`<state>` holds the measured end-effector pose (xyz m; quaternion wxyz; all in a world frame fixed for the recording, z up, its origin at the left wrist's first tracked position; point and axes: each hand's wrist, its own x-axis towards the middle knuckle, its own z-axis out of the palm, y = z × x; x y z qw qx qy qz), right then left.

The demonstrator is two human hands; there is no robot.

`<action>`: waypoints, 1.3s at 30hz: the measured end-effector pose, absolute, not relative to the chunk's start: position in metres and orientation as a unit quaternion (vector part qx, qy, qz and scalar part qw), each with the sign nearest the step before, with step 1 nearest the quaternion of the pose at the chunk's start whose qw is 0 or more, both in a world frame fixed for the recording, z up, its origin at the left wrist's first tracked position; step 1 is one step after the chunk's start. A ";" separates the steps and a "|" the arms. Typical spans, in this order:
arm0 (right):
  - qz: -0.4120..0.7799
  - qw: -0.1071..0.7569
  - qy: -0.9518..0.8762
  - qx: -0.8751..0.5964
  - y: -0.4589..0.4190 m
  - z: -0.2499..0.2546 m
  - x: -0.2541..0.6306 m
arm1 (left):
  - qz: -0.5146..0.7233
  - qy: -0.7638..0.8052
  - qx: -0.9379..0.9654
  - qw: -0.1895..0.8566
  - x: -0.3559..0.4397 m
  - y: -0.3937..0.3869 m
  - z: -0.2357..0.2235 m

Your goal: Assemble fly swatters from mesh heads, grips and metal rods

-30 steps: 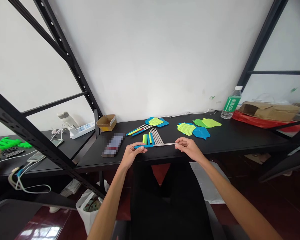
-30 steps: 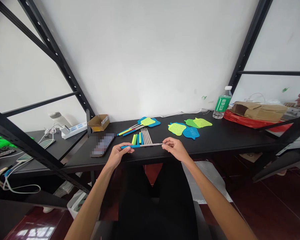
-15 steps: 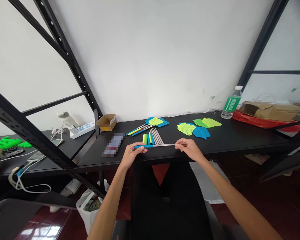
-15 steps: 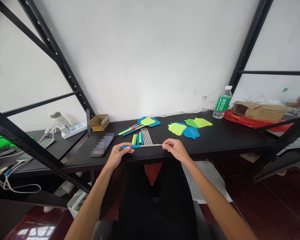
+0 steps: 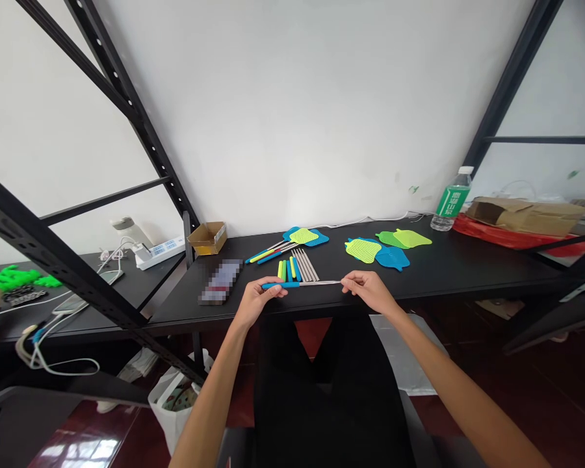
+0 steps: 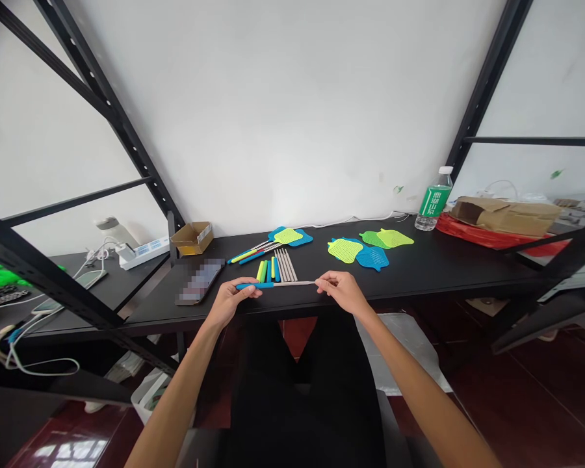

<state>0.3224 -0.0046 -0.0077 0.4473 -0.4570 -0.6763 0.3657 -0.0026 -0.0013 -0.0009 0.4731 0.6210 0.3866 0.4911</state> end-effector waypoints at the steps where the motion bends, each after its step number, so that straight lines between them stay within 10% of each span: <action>1: 0.362 0.446 -0.678 -0.458 -0.005 -0.007 0.322 | 0.491 0.386 0.621 0.473 -0.003 -0.001 -0.001; 39: 0.370 0.459 -0.686 -0.427 -0.004 -0.011 0.321 | 0.486 0.378 0.629 0.475 -0.005 0.000 -0.003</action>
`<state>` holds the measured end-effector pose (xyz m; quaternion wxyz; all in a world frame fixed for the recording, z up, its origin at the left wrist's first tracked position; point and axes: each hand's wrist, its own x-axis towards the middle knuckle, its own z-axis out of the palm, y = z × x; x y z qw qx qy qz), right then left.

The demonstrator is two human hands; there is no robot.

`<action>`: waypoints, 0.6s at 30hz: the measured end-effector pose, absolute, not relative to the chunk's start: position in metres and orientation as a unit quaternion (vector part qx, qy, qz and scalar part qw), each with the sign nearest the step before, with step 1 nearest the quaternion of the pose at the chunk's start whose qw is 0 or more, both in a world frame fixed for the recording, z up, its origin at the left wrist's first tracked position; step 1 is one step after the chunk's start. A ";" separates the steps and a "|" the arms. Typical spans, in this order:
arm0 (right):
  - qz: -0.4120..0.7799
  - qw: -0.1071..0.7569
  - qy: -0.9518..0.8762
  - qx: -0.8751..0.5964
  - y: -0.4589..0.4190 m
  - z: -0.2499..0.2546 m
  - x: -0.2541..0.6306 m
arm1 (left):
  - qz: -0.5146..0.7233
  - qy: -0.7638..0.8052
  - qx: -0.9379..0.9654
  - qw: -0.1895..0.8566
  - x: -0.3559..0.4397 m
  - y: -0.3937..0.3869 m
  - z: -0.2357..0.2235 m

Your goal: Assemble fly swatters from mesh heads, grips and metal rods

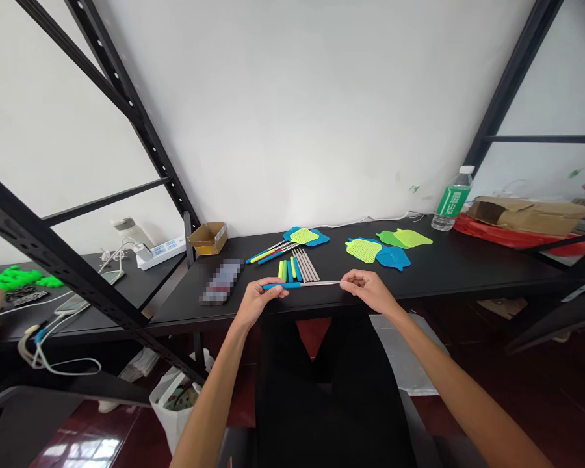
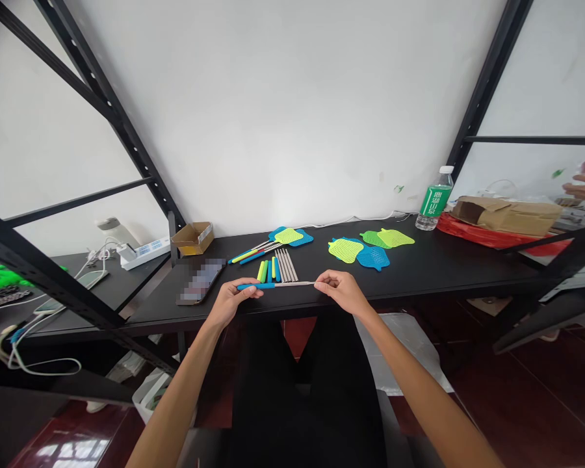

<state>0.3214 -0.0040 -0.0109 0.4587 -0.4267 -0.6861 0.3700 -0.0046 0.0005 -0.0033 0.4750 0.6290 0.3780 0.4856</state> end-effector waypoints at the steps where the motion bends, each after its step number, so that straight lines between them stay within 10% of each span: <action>1: 0.366 0.457 -0.688 -0.429 -0.004 -0.011 0.322 | 0.485 0.377 0.629 0.475 -0.005 0.000 -0.003; 18: 0.338 0.436 -0.707 -0.443 -0.003 -0.012 0.323 | 0.484 0.375 0.631 0.476 -0.005 0.000 -0.004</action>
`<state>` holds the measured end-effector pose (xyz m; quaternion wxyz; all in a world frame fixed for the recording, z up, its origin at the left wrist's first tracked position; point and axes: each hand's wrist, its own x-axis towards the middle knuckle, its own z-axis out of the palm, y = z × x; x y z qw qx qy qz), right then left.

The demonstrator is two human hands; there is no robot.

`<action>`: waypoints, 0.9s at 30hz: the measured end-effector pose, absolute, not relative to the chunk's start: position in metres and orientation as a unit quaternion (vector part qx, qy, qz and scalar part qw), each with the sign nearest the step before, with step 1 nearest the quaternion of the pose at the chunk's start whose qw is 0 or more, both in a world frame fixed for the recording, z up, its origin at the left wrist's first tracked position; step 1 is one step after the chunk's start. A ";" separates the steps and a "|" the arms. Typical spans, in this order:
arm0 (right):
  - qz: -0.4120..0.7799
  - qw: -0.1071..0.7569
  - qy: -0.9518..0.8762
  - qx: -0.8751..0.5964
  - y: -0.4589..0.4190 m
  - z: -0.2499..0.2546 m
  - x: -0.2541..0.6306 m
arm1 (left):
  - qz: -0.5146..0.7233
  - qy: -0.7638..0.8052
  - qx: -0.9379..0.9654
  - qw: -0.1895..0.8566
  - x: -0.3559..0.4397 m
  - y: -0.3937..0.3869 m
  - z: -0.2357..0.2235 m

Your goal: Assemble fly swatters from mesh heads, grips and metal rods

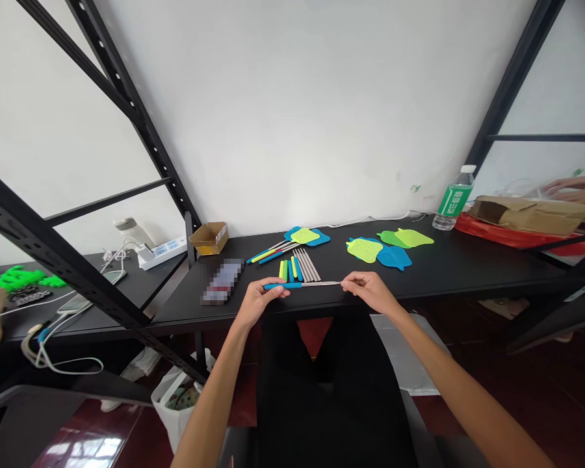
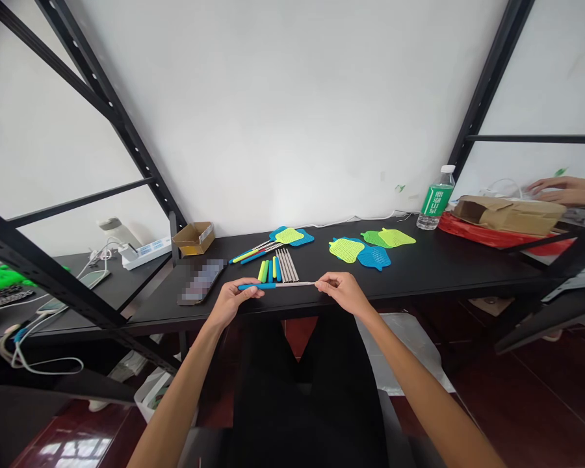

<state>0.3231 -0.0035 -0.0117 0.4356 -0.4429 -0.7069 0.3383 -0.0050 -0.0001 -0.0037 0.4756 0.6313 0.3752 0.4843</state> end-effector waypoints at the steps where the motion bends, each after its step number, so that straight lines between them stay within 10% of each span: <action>1: 0.335 0.434 -0.708 -0.445 -0.004 -0.011 0.323 | 0.484 0.375 0.631 0.475 -0.005 0.000 -0.004; 27: 0.347 0.451 -0.705 -0.424 -0.006 -0.010 0.319 | 0.485 0.378 0.626 0.480 -0.004 -0.001 -0.003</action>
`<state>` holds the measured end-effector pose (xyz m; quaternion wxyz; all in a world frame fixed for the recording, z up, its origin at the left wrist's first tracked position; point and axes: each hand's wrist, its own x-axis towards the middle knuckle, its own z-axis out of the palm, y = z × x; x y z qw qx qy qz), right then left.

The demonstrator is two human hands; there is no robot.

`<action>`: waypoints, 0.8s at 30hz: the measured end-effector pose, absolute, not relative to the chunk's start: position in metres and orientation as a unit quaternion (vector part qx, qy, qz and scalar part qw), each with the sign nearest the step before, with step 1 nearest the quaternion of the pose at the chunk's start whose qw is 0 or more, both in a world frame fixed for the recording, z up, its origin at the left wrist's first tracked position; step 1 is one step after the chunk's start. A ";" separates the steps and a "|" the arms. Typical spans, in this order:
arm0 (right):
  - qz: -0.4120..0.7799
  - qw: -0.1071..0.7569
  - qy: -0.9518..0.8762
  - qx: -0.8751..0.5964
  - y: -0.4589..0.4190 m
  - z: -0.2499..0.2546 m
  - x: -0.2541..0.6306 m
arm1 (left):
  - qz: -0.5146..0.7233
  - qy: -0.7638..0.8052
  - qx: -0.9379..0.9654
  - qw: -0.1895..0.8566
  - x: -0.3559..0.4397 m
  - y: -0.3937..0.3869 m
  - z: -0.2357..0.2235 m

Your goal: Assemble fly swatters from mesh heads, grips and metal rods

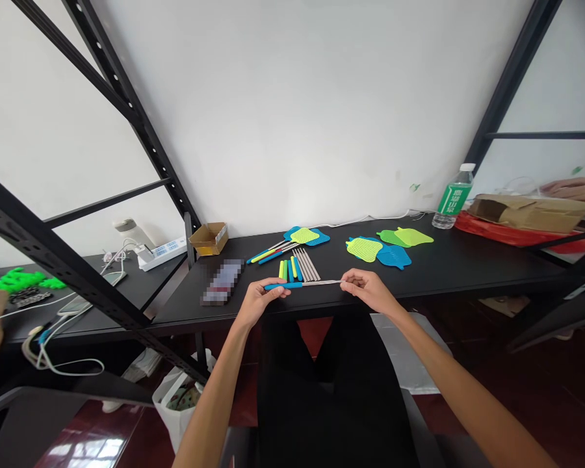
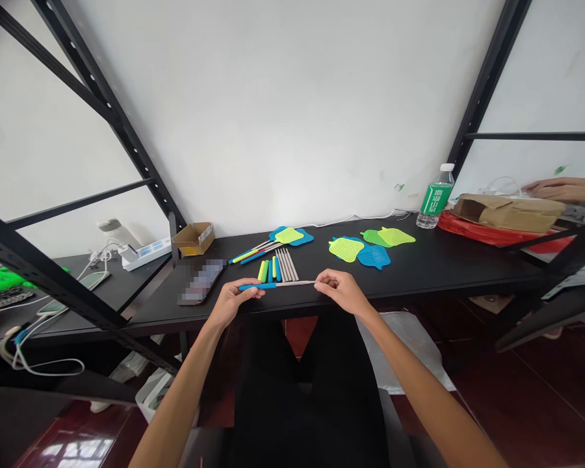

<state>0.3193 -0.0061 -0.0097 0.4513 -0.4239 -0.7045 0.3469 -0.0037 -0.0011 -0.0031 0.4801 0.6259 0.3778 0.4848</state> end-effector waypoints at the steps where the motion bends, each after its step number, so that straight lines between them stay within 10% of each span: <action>1: 0.338 0.447 -0.709 -0.427 -0.007 -0.009 0.319 | 0.484 0.379 0.627 0.480 -0.004 -0.001 -0.003; 24: 0.264 0.400 -0.753 -0.451 -0.015 -0.003 0.314 | 0.473 0.387 0.634 0.473 -0.003 -0.004 0.003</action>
